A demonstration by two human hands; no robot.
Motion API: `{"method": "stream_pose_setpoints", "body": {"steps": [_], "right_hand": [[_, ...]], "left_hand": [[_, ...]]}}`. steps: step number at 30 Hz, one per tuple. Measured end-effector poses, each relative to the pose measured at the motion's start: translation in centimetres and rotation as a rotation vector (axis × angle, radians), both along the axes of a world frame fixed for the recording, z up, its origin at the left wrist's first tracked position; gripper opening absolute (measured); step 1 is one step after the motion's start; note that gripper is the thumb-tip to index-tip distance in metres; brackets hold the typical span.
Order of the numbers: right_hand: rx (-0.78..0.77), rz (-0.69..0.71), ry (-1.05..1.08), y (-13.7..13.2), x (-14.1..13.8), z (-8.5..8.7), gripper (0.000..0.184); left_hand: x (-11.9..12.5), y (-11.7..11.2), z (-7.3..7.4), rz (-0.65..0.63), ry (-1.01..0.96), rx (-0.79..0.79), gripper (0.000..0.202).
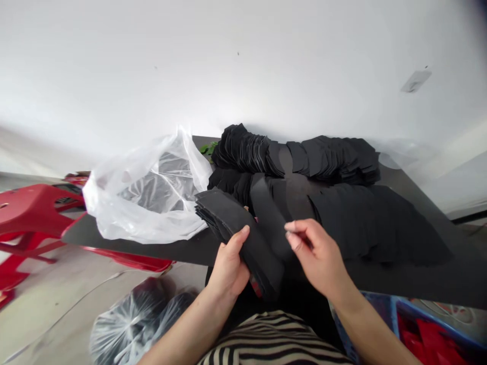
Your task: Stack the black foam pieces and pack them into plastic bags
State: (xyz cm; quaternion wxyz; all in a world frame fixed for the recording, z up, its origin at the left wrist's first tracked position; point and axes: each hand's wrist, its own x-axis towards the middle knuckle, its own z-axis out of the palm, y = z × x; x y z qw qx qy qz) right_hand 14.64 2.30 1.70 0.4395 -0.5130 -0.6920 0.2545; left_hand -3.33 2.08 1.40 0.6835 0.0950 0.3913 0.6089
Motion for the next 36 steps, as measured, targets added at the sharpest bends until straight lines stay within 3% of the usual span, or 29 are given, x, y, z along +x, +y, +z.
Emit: {"method": "stream_pose_setpoints", "body": {"steps": [3, 5, 9, 11, 13, 15, 19, 21, 25, 30, 36], "right_hand": [[-0.122, -0.177, 0.126, 4.3, 1.9, -1.5, 0.021], [-0.186, -0.209, 0.107, 7.0, 2.8, -3.0, 0.025], [-0.19, -0.12, -0.398, 9.3, 3.1, -5.8, 0.027], [-0.126, -0.096, -0.635, 8.9, 2.5, -6.1, 0.029], [-0.073, -0.11, -0.715, 7.8, 1.7, -5.4, 0.03], [-0.047, -0.09, -0.617, 6.3, 0.7, -3.8, 0.03], [-0.074, 0.036, -0.227, 2.9, -1.9, -0.1, 0.031], [-0.054, 0.06, -0.206, 1.5, -3.0, 0.9, 0.033], [0.03, 0.069, -0.29, 0.0, -4.0, 0.5, 0.04], [-0.147, 0.146, -0.1, -0.6, -3.8, -0.6, 0.033], [-0.184, 0.035, 0.061, -1.1, -3.5, -0.8, 0.037]], "left_hand": [[-0.6, 0.2, 0.2, -0.033, -0.015, 0.025, 0.06], [-1.0, 0.3, 0.2, -0.075, -0.046, 0.013, 0.057], [-1.6, 0.2, 0.0, -0.206, -0.159, 0.014, 0.043], [-1.8, 0.1, 0.0, -0.254, -0.2, 0.034, 0.043], [-1.9, 0.0, 0.1, -0.276, -0.211, 0.063, 0.043], [-1.9, -0.1, 0.3, -0.274, -0.207, 0.085, 0.041], [-1.5, -0.5, 0.5, -0.257, -0.181, 0.087, 0.04], [-1.1, -0.7, 0.3, -0.235, -0.16, 0.082, 0.04], [-0.3, -1.3, 0.0, -0.174, -0.144, 0.103, 0.039], [0.3, -1.7, 0.0, -0.189, -0.144, 0.123, 0.042], [1.4, -1.9, 0.5, -0.163, -0.1, 0.058, 0.038]]}}
